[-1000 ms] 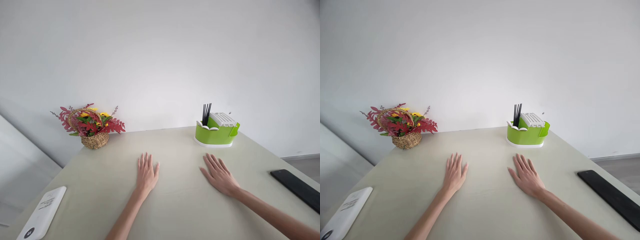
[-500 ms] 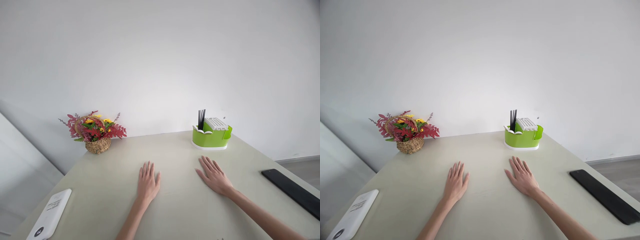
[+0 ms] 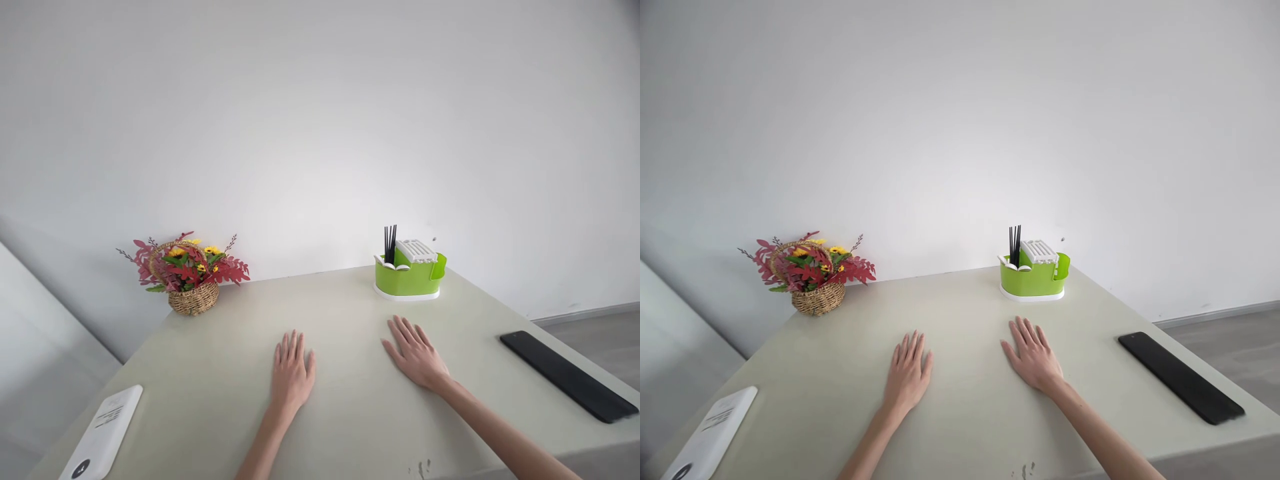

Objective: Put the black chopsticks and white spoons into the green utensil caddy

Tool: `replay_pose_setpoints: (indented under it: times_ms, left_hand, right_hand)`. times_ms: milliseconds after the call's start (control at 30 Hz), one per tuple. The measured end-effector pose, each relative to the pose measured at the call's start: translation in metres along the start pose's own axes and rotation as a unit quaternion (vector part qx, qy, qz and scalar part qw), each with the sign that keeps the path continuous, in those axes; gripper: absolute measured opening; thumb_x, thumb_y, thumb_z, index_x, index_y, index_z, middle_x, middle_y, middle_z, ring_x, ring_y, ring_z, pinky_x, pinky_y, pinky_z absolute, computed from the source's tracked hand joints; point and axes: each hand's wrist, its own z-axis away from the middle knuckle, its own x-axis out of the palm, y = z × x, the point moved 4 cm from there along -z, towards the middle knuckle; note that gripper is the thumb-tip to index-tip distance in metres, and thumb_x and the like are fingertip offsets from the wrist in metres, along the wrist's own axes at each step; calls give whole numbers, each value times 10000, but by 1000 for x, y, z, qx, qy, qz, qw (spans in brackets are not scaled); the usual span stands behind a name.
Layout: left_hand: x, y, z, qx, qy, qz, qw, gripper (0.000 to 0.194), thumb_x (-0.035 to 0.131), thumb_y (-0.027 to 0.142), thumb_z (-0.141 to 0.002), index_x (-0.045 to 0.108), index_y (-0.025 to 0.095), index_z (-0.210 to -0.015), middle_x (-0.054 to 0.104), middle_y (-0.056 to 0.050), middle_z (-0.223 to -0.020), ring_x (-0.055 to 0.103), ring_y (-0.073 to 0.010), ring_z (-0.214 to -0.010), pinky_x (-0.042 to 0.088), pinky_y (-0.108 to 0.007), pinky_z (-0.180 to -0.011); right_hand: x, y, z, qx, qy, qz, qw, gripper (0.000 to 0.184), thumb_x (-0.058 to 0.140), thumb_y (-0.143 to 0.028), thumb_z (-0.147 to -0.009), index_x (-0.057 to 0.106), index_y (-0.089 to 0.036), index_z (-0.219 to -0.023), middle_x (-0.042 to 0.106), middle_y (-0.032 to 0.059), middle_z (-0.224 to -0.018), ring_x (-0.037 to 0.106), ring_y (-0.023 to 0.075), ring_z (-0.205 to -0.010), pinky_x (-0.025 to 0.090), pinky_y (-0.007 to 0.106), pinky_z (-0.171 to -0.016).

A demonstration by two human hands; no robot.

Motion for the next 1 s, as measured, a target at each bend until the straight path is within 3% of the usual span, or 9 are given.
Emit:
replay_pose_setpoints:
  times_ms: [600, 867, 1000]
  left_hand:
    - [-4, -3, 32, 0, 18, -48, 999, 589, 340, 449, -1012, 495, 204, -1525, 401, -65, -1618, 356, -335, -1504, 353, -564, -1224]
    - [6, -7, 53, 3, 57, -74, 996, 577, 346, 426, -1013, 471, 221, -1538, 377, -36, -1624, 383, -326, -1491, 409, -559, -1192]
    - [12, -9, 62, 6, 55, -80, 995, 564, 356, 410, -1012, 479, 217, -1527, 411, -43, -1600, 416, -335, -1470, 428, -569, -1173]
  right_hand:
    - [2, -33, 43, -12, 29, -32, 999, 810, 206, -706, -994, 344, -192, -1605, 209, 46, -1690, 158, 259, -1572, 106, 487, -1297]
    - [9, -42, 61, -37, 53, -25, 998, 750, 259, -678, -1004, 361, -222, -1591, 225, 41, -1676, 202, 283, -1557, 196, 524, -1283]
    - [19, -39, 64, -63, 96, -17, 993, 711, 301, -655, -1011, 395, -232, -1575, 276, 51, -1661, 264, 305, -1536, 276, 545, -1254]
